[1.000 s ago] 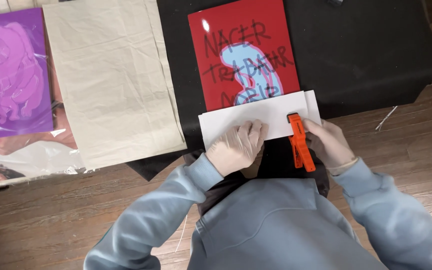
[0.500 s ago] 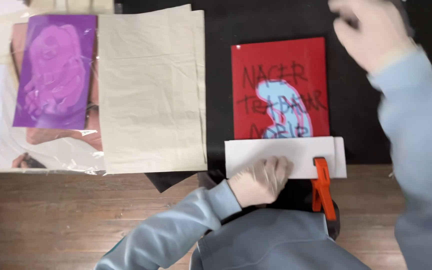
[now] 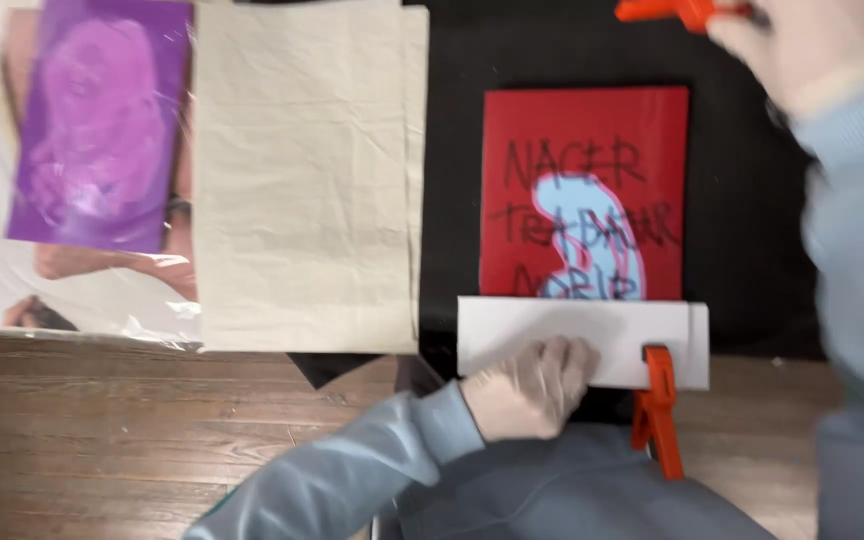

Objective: Prepping and wrapping a piece of artwork using paper and clamps.

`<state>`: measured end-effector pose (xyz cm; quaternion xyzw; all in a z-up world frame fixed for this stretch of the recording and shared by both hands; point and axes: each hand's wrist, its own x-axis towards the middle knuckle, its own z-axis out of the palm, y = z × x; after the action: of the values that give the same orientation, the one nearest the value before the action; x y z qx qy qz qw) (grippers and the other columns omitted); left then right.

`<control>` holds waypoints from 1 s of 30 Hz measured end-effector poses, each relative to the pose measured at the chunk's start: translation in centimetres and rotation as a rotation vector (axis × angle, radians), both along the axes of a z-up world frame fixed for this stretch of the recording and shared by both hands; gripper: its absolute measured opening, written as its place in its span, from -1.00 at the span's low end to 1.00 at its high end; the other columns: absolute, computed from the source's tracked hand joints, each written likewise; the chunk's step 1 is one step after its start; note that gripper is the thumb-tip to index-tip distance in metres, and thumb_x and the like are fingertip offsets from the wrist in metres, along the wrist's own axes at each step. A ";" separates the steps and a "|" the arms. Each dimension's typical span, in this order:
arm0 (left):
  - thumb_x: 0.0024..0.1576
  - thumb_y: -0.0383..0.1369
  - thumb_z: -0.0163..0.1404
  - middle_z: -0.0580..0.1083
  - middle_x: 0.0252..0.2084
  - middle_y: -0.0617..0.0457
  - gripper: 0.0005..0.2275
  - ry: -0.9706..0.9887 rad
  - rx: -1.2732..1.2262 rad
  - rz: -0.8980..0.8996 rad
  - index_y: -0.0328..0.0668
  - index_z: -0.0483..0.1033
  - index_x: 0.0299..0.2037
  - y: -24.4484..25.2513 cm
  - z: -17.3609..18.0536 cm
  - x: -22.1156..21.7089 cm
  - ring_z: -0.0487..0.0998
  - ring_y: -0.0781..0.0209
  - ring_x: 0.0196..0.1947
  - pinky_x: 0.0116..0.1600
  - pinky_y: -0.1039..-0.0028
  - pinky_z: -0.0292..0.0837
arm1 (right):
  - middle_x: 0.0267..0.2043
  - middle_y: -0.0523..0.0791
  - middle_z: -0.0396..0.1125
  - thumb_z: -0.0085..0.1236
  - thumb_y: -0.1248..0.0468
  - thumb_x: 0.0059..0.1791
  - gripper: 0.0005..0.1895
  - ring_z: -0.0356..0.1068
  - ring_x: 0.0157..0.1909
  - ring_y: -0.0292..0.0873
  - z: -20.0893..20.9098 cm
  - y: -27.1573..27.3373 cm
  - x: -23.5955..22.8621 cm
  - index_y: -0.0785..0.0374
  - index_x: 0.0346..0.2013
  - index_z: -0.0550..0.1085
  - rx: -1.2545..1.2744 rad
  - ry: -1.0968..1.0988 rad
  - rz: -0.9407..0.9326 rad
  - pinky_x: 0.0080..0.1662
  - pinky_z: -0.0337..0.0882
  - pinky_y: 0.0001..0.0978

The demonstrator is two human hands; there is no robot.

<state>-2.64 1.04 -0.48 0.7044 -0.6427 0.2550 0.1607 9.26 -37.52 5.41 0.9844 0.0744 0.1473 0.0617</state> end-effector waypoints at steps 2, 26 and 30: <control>0.10 -0.45 0.01 0.52 -0.08 -0.26 -0.67 -0.009 0.013 0.003 -0.58 0.55 0.02 0.1 0.4 0.4 0.60 0.01 -0.17 -0.25 0.45 0.52 | -0.17 -0.01 0.40 0.32 0.18 0.13 -0.77 0.40 -0.12 -0.01 -2.1 -2.2 -8.4 0.30 -0.08 0.58 0.101 0.019 -0.026 -0.07 0.40 -0.21; 0.12 -0.40 0.00 0.53 -0.14 -0.09 -0.70 -0.085 -0.028 0.171 -0.37 0.58 0.02 -0.5 -1.3 -1.2 0.48 0.17 -0.37 -0.35 0.42 0.38 | 0.00 -0.09 0.40 0.15 0.22 -0.05 -0.78 0.45 -0.05 -0.06 -1.1 24.9 -1.9 0.17 -0.14 0.59 0.003 0.262 0.614 -0.07 0.50 -0.22; 0.11 -0.38 -0.01 0.54 -0.12 -0.12 -0.70 -0.034 -0.048 0.191 -0.39 0.57 0.00 -0.6 -1.0 -1.2 0.48 0.16 -0.37 -0.35 0.40 0.39 | -0.08 -0.08 0.38 0.14 0.26 -0.02 -0.58 0.45 -0.14 -0.04 -2.3 25.2 -1.8 0.19 0.15 0.52 -0.028 0.260 0.610 -0.13 0.47 -0.21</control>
<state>-3.83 0.44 -1.44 0.7538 -0.5691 0.2964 0.1415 7.50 -12.32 3.09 0.9264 0.3749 0.0312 0.0185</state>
